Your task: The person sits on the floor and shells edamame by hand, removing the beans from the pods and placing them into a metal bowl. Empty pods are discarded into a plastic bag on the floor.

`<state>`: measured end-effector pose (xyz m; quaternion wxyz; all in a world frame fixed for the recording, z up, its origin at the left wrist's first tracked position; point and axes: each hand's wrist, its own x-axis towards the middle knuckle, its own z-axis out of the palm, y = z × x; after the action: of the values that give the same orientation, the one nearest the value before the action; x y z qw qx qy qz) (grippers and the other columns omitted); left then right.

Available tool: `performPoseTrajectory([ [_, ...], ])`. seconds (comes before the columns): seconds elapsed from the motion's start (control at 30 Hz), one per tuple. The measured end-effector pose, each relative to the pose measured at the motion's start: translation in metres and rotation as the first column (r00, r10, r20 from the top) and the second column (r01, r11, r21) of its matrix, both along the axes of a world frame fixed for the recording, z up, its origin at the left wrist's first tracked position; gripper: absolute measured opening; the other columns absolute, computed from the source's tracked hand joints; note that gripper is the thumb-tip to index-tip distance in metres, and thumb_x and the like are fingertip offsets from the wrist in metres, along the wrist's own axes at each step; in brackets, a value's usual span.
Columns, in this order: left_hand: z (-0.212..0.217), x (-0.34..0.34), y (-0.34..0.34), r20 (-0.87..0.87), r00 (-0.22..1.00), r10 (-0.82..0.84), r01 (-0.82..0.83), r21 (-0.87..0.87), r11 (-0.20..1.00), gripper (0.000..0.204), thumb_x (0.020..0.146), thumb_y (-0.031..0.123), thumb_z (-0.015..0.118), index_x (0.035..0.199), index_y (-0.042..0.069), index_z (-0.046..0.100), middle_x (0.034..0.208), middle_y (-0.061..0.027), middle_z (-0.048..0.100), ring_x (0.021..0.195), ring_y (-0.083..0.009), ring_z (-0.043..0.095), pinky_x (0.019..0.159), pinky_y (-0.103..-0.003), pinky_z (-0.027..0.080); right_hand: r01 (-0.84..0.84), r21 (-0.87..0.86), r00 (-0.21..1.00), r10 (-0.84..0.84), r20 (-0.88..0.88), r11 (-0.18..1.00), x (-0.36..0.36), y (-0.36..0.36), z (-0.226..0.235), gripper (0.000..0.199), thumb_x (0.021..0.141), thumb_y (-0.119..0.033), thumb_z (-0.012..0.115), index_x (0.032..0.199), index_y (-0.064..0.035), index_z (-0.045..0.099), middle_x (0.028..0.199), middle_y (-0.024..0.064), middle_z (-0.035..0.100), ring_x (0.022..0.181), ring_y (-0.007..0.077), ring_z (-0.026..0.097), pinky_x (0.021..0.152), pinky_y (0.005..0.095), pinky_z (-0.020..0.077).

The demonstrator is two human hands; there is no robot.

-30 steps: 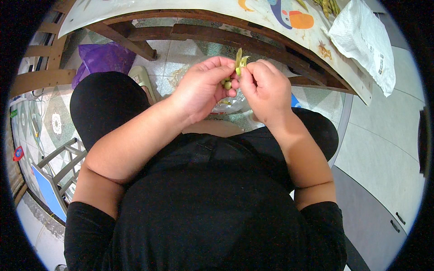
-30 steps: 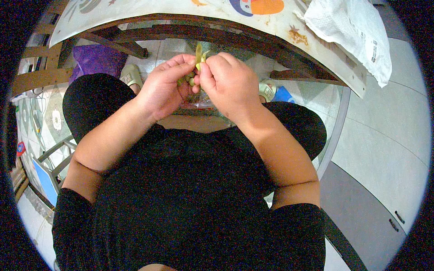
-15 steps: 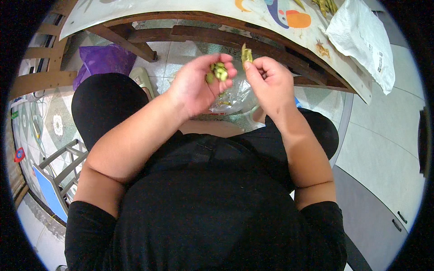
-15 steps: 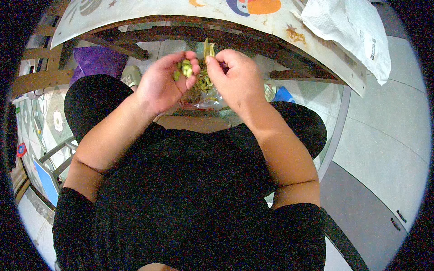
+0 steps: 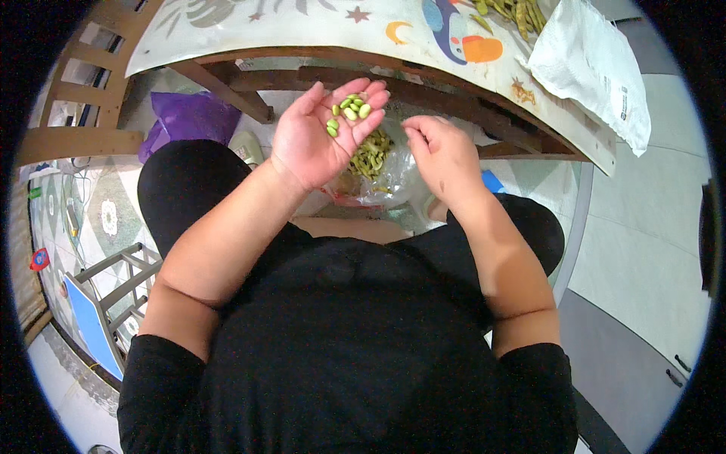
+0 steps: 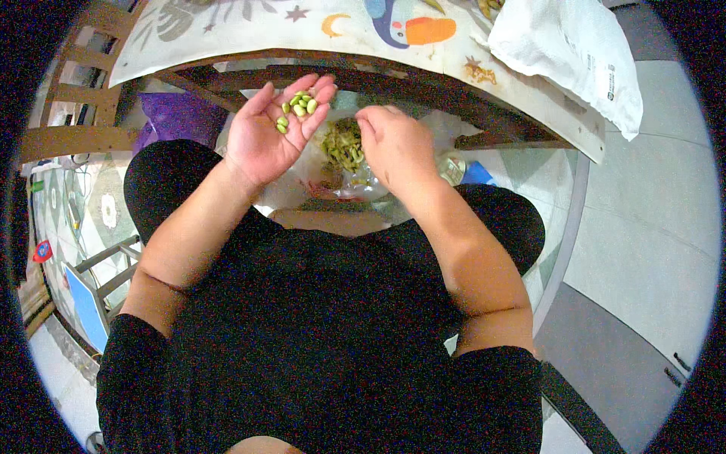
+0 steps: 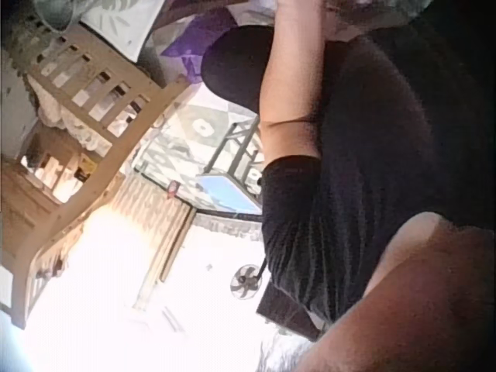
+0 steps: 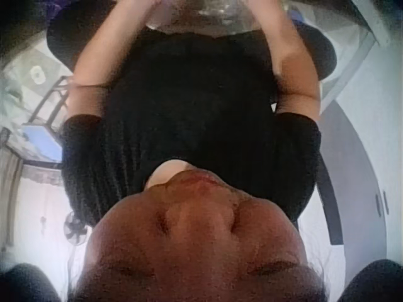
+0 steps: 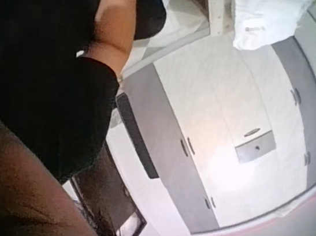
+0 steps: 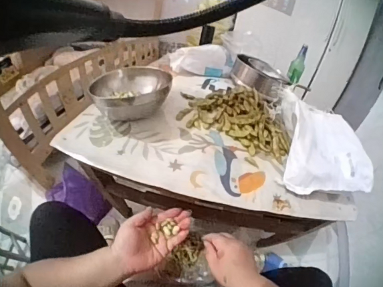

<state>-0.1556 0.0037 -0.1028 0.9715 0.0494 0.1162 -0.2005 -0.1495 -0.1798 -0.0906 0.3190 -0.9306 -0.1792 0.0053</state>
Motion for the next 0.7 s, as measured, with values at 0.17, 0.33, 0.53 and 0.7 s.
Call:
performPoseTrajectory([
  [0.17, 0.014, -0.005, -0.004, 0.110, 0.992, -0.058, 0.071, -0.113, 0.991, 0.051, 0.086, 0.033, 0.032, 0.122, -0.004, 0.030, 0.131, -0.0183, 0.025, 0.121, -0.0316, 0.025, 0.100, -0.043, 0.023, 0.046, 0.069, 0.997, -0.042, -0.062, 0.997, -0.005, 0.002, 0.010, 0.014, 0.077, -0.015, 0.050, 0.084, -0.0057, 0.058, 0.081, 0.0130, 0.057, 0.073, 0.0295, 0.055, 0.063, 0.0356, 0.0445],
  [0.33, 0.020, -0.010, -0.006, 0.131, 0.987, -0.094, 0.115, -0.167, 0.979, 0.058, 0.085, 0.038, 0.035, 0.124, -0.003, 0.026, 0.132, -0.0181, 0.022, 0.122, -0.0315, 0.023, 0.100, -0.043, 0.020, 0.090, 0.376, 0.996, -0.093, -0.009, 0.922, -0.011, 0.004, 0.020, 0.011, 0.074, -0.005, 0.053, 0.085, -0.0050, 0.057, 0.074, 0.0095, 0.055, 0.065, 0.0230, 0.054, 0.059, 0.0283, 0.0441],
  [0.53, 0.023, -0.018, -0.010, 0.090, 0.973, -0.211, 0.225, -0.186, 0.957, 0.060, 0.084, 0.042, 0.033, 0.123, -0.004, 0.029, 0.127, -0.0198, 0.030, 0.119, -0.0317, 0.028, 0.100, -0.044, 0.020, -0.164, 0.231, 0.921, 0.065, 0.384, 0.959, -0.006, 0.001, 0.028, 0.022, 0.068, -0.004, 0.059, 0.090, -0.0076, 0.058, 0.087, 0.0092, 0.054, 0.080, 0.0233, 0.053, 0.069, 0.0315, 0.0430],
  [0.7, 0.012, -0.021, -0.010, 0.050, 0.943, -0.330, 0.332, -0.240, 0.912, 0.060, 0.084, 0.045, 0.033, 0.121, -0.003, 0.033, 0.120, -0.0188, 0.039, 0.113, -0.0374, 0.033, 0.089, -0.033, 0.038, -0.128, 0.325, 0.990, 0.101, 0.100, 0.937, -0.007, 0.003, 0.031, 0.019, 0.066, -0.005, 0.062, 0.085, -0.0074, 0.061, 0.092, 0.0092, 0.054, 0.085, 0.0224, 0.052, 0.073, 0.0314, 0.0423],
])
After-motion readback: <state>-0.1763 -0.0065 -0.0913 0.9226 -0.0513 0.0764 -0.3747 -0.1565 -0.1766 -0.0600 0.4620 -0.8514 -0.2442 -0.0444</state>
